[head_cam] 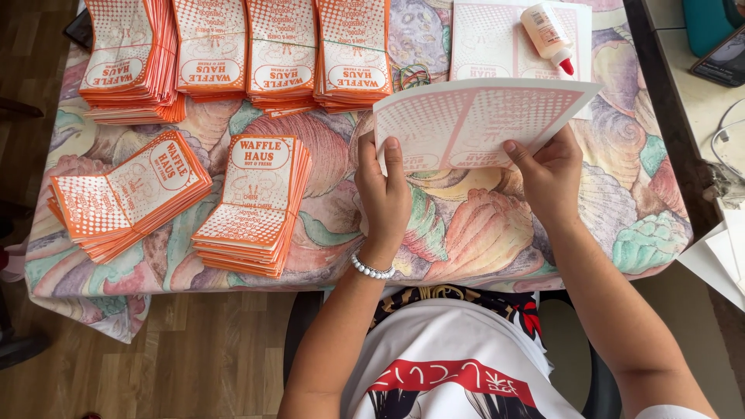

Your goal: Folding flat paper sheets into bags and organizing them into stacks on a table.

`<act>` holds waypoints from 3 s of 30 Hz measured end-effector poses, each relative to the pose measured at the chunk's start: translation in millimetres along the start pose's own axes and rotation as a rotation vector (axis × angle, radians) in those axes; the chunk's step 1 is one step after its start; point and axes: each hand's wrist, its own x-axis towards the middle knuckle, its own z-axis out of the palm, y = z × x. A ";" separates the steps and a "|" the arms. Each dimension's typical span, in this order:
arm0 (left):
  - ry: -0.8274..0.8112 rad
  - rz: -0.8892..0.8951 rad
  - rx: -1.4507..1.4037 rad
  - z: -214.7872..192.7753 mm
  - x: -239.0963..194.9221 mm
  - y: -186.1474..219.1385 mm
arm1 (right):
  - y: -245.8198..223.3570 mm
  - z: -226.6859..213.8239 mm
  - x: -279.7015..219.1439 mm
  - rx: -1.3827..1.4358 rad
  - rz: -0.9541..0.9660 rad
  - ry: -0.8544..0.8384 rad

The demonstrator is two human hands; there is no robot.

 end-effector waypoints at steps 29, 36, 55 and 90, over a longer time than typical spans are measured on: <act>0.021 0.063 0.031 4.7 -4.6 -14.9 | -122.9 45.6 65.8 -0.847 -1.045 -0.313; 0.018 0.069 0.040 4.3 -4.6 -12.1 | -119.7 46.9 64.9 -0.745 -0.986 -0.338; -0.541 0.047 0.424 -49.7 29.0 -21.3 | -82.2 73.6 70.7 -0.784 -0.025 -0.875; -0.749 0.825 0.889 -50.2 36.4 -37.7 | -17.9 41.7 47.4 -1.129 -0.969 -0.846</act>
